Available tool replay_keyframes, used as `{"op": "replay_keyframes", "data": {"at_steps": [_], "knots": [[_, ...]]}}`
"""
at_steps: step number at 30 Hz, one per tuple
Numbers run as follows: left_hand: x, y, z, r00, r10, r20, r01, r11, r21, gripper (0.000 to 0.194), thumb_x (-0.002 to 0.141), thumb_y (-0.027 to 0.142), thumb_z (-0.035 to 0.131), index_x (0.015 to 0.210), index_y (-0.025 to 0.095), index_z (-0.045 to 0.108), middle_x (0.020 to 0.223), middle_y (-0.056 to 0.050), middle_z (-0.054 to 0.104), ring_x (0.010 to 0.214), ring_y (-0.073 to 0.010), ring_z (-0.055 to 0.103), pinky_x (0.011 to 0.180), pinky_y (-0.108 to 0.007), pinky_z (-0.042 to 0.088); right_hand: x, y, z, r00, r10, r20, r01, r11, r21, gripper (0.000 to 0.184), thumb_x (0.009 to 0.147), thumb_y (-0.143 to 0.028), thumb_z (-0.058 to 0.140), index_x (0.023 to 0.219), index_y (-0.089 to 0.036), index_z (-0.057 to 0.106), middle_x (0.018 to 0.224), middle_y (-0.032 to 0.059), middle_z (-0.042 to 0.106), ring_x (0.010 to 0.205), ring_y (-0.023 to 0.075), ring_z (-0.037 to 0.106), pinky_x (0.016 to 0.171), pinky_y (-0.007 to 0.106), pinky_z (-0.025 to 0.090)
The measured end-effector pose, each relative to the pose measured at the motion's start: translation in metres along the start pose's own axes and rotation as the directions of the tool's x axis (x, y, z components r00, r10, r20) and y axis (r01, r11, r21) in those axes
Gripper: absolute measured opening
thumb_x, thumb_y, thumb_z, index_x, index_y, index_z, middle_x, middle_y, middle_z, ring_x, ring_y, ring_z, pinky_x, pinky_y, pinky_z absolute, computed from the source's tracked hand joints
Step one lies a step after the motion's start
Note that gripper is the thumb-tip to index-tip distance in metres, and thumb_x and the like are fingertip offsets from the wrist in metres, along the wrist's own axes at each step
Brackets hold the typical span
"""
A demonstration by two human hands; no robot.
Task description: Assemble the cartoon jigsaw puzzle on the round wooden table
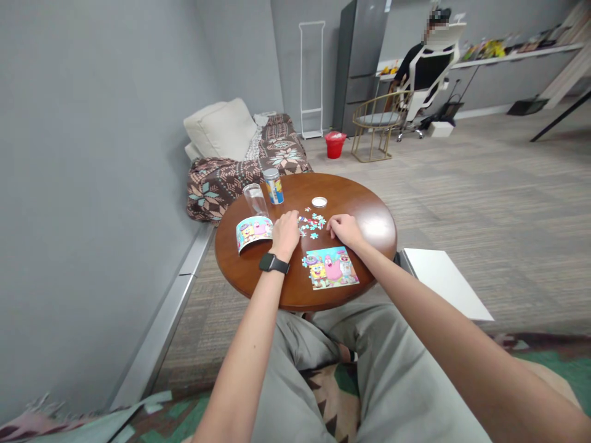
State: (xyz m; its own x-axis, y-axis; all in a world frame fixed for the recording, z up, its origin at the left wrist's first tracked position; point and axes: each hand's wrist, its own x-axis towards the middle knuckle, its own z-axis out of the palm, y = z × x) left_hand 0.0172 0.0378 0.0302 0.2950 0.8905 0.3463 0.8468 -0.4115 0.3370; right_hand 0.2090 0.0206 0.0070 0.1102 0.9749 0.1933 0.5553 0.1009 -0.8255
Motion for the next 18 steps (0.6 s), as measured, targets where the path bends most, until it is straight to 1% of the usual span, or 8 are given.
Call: {"op": "replay_keyframes", "data": {"at_steps": [2,5,7,10,14,18], "knots": [[0.009,-0.008,0.011,1.000,0.001,-0.003,-0.001,1.000,-0.009,0.030,0.091,0.004,0.043,0.108,0.018,0.063,0.108,-0.013,0.069,0.105,-0.0262,0.062,0.094,-0.040,0.046,0.000,-0.001,0.000,1.000,0.013,0.003,-0.013,1.000,0.000,0.030,0.080,-0.017,0.043,0.055,-0.021,0.059,0.044,-0.0028,0.058,0.052,0.0141,0.060,0.064,0.023,0.045],[0.011,-0.018,0.021,1.000,0.018,0.024,-0.017,0.999,-0.037,0.020,0.092,0.010,0.052,0.103,0.021,0.065,0.108,-0.010,0.068,0.103,-0.0257,0.062,0.093,-0.039,0.046,0.000,-0.001,0.000,1.000,0.023,0.005,-0.023,1.000,0.015,0.030,0.080,-0.017,0.043,0.055,-0.022,0.060,0.044,-0.0030,0.058,0.052,0.0141,0.060,0.064,0.023,0.045],[0.010,-0.021,0.022,0.999,0.029,0.016,-0.028,0.998,-0.061,0.017,0.092,0.012,0.053,0.099,0.021,0.065,0.107,-0.010,0.067,0.101,-0.0260,0.061,0.093,-0.040,0.046,0.000,0.000,0.001,1.000,0.025,0.004,-0.025,0.999,0.029,0.029,0.079,-0.018,0.043,0.056,-0.022,0.060,0.044,-0.0031,0.058,0.052,0.0142,0.060,0.065,0.023,0.045],[0.008,-0.022,0.021,1.000,0.005,0.001,-0.005,0.995,-0.097,0.014,0.091,0.011,0.054,0.095,0.020,0.064,0.104,-0.010,0.066,0.099,-0.0264,0.059,0.092,-0.041,0.045,0.000,0.002,0.001,1.000,0.020,0.004,-0.020,0.999,0.041,0.029,0.079,-0.018,0.043,0.055,-0.022,0.060,0.044,-0.0029,0.059,0.053,0.0144,0.060,0.067,0.023,0.046],[0.005,-0.022,0.022,0.999,-0.036,0.011,0.037,0.991,-0.130,0.014,0.090,0.012,0.057,0.101,0.020,0.062,0.100,-0.009,0.065,0.101,-0.0257,0.058,0.093,-0.039,0.045,0.000,0.003,0.000,1.000,0.011,0.001,-0.011,0.999,0.044,0.028,0.079,-0.019,0.043,0.057,-0.022,0.060,0.046,-0.0024,0.060,0.055,0.0149,0.061,0.067,0.023,0.045],[0.001,-0.021,0.022,0.998,-0.055,0.006,0.055,0.981,-0.186,0.016,0.089,0.010,0.057,0.101,0.019,0.060,0.101,-0.009,0.062,0.103,-0.0246,0.058,0.095,-0.040,0.045,0.000,0.003,0.000,1.000,0.011,-0.001,-0.011,0.999,0.038,0.027,0.078,-0.019,0.042,0.057,-0.022,0.060,0.046,-0.0019,0.060,0.055,0.0151,0.061,0.066,0.024,0.045]]}}
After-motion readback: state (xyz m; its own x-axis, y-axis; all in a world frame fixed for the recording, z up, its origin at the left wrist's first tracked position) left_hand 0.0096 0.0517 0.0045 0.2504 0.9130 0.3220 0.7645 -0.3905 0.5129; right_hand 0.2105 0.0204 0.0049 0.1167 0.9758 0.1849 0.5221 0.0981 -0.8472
